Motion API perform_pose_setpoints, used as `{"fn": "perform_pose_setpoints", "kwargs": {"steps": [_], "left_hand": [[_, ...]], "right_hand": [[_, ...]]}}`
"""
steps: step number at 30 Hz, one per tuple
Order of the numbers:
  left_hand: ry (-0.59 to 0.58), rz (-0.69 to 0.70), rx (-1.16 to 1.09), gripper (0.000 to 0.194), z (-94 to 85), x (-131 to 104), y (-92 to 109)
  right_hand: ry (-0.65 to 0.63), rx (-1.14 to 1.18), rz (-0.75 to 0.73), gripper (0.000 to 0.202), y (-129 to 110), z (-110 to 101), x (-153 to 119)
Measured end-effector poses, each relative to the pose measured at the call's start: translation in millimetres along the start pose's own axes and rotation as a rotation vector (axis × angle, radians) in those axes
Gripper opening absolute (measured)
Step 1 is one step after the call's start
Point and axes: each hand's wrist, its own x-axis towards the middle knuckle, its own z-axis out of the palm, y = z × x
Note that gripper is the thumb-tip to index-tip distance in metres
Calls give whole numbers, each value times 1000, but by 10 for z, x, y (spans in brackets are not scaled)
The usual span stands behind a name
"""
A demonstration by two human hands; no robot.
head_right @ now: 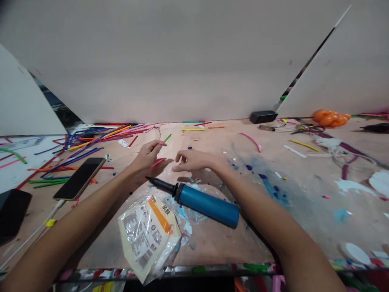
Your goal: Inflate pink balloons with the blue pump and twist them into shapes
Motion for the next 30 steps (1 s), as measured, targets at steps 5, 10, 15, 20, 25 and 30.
{"fn": "perform_pose_setpoints", "kwargs": {"steps": [5,10,15,20,25,30], "left_hand": [[-35,127,117,33,-5,-48,-87],[-33,63,32,31,-16,-64,-141],[-106,-103,-221,32,29,-60,-230],[-112,-82,-275,27,53,-39,-255],[-85,-36,-168,25,44,-18,-280],[-92,-22,-115,25,56,-34,-269]], "right_hand": [[-121,-15,-166,40,-273,425,84],[-111,-16,-197,44,-596,644,33],[-284,339,-204,23,-415,667,141],[-206,1291,-147,30,50,633,322],[-227,1491,-82,44,67,625,308],[-256,1509,-67,46,-15,620,295]]}}
